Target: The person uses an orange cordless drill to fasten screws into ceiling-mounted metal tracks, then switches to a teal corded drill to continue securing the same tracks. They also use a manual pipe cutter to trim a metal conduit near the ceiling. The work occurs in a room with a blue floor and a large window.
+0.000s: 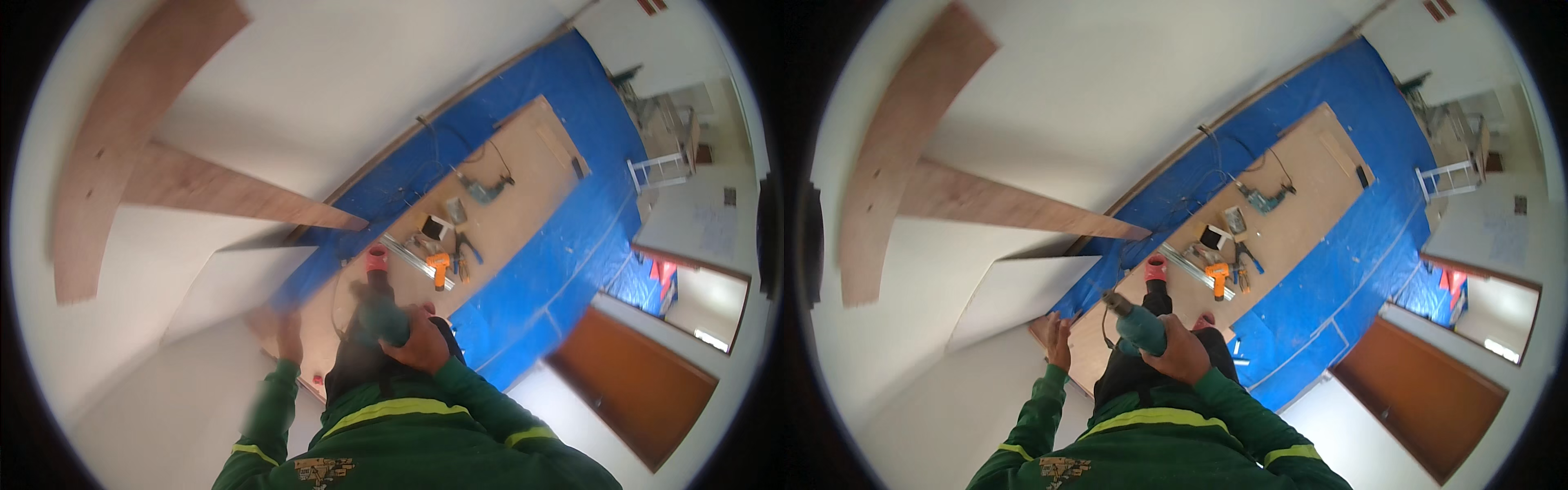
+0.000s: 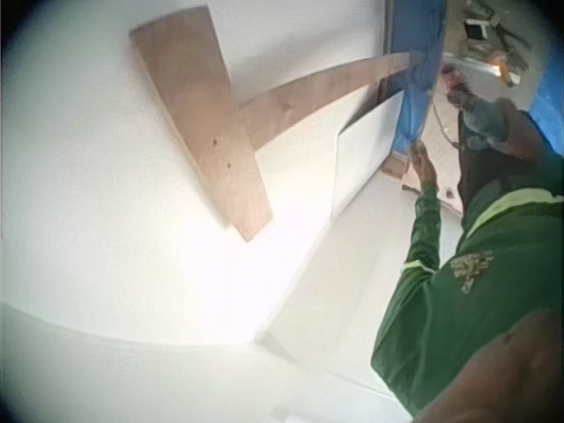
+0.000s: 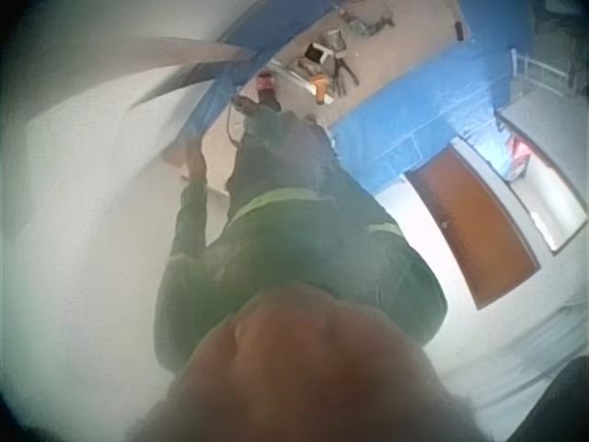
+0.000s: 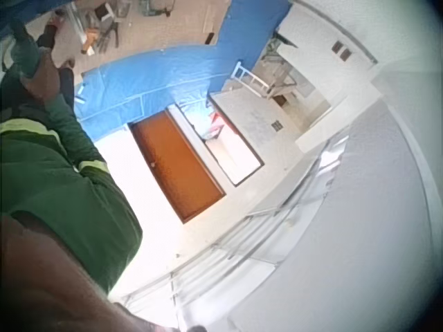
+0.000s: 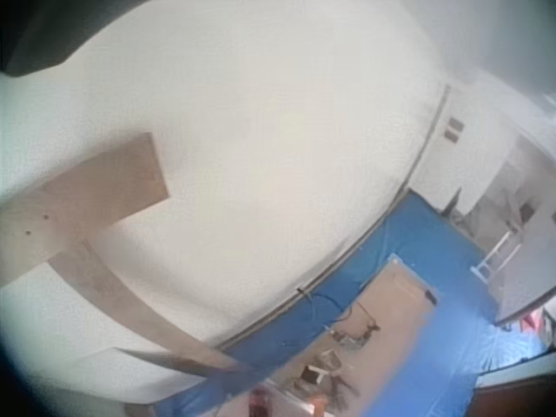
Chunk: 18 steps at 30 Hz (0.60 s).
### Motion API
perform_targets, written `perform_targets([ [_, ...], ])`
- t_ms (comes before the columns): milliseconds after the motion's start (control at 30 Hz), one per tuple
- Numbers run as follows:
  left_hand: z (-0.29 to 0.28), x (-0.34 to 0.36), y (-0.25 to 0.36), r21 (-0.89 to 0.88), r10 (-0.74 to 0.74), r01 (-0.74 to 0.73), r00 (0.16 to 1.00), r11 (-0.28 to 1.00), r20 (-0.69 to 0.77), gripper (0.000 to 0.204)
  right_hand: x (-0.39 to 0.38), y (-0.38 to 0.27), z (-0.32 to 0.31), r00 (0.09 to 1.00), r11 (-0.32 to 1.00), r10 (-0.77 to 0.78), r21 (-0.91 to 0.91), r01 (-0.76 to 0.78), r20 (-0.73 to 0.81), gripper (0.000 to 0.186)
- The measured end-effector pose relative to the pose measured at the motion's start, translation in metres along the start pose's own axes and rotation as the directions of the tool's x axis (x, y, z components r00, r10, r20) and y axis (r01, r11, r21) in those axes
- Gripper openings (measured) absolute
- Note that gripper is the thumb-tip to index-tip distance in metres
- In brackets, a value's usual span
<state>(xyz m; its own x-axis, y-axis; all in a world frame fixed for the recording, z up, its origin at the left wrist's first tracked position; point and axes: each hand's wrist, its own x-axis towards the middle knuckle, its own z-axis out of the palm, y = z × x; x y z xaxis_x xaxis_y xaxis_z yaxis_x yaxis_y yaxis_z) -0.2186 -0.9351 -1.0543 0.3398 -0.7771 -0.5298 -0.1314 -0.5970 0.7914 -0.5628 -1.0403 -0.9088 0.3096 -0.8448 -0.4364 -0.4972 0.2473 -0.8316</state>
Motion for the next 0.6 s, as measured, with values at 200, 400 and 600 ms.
perform_targets([
  [200,0.023,-0.106,0.117,-0.501,0.25,-0.133,0.952,0.855,0.174,0.119,-0.002,-0.039,0.032,0.889,0.88,-0.329,-0.237,0.411,0.319,0.061],
  [400,0.012,-0.166,0.155,-0.817,-0.136,-0.215,0.933,0.536,-0.334,0.055,-0.008,-0.127,0.066,0.574,0.631,-0.432,-0.223,0.744,0.696,0.067],
  [600,-0.102,-0.229,0.159,-0.902,-0.056,-0.429,0.9,0.054,-0.432,0.034,-0.041,-0.179,0.125,0.342,0.648,-0.626,0.224,0.728,0.7,0.069],
])
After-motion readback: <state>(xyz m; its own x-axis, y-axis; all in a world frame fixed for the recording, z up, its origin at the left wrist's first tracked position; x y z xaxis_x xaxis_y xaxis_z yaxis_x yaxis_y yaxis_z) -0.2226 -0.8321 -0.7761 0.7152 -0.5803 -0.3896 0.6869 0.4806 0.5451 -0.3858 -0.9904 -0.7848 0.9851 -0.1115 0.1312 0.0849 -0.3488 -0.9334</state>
